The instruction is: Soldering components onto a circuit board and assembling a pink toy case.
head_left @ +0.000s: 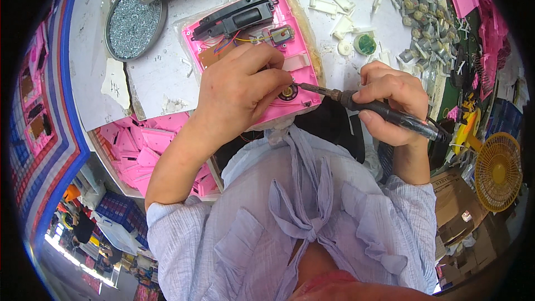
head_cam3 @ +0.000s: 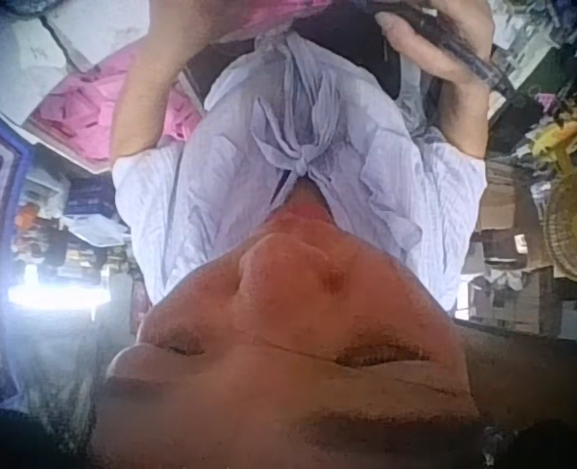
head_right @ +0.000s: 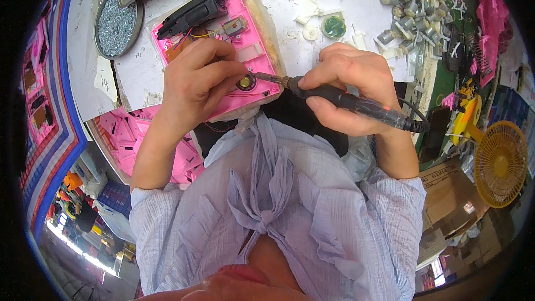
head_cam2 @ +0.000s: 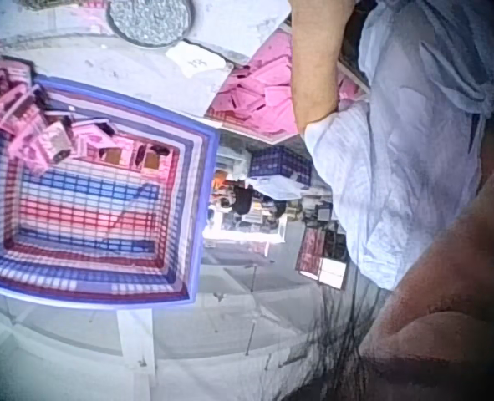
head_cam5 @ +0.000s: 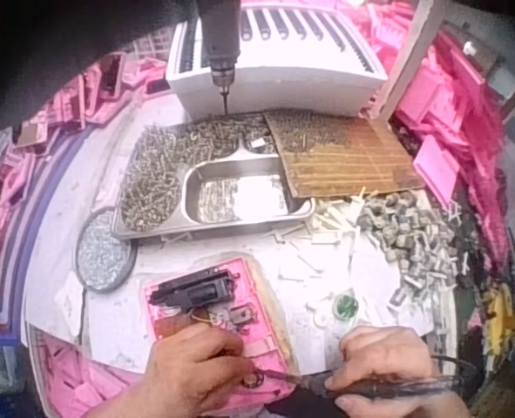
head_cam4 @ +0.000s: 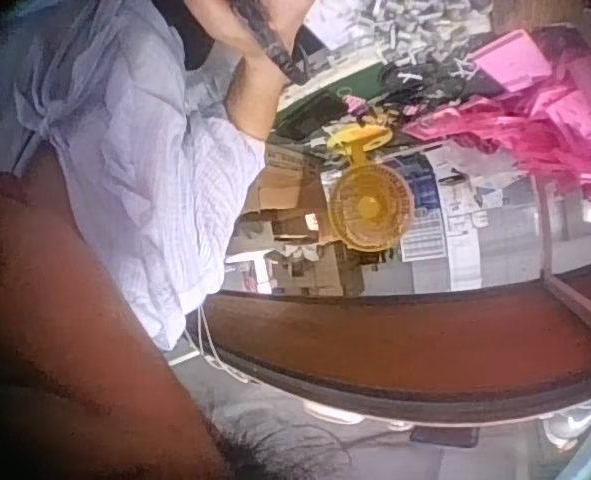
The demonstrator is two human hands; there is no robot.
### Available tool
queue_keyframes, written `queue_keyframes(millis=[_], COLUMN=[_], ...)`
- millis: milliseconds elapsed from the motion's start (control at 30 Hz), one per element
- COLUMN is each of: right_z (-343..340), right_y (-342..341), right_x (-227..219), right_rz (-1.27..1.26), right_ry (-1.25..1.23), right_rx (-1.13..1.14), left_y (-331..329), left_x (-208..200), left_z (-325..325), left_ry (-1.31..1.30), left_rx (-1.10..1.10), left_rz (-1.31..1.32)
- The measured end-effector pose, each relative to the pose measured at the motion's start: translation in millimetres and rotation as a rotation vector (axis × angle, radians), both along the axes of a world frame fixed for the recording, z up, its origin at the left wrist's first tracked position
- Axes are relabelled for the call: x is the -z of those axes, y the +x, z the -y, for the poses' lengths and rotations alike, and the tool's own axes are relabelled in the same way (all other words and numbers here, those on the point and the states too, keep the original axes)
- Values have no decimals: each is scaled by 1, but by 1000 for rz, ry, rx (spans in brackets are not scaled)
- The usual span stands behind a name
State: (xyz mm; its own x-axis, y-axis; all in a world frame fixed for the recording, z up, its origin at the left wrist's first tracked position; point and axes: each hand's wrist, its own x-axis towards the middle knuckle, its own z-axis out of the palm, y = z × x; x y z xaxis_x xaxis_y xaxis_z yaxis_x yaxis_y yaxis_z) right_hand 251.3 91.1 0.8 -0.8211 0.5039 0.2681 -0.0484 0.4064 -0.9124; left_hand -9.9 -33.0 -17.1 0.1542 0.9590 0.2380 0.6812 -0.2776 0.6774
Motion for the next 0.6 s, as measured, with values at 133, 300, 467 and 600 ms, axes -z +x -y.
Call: queue_keyframes(millis=[133,300,467,600], right_z=[0,-2,-3,-2], right_y=[0,13,18,12], right_x=[1,-5,-7,-6], right_rz=[-22,49,51,-42], right_ry=[-4,-29,-9,13], right_rx=[5,-28,-14,35], left_y=[-1,-2,-2,-2], left_x=[0,-1,-1,-1], left_z=[0,-1,-3,-3], left_ry=[-20,-28,-18,-10], left_rx=[11,16,20,19], left_rz=[-2,0,21,21])
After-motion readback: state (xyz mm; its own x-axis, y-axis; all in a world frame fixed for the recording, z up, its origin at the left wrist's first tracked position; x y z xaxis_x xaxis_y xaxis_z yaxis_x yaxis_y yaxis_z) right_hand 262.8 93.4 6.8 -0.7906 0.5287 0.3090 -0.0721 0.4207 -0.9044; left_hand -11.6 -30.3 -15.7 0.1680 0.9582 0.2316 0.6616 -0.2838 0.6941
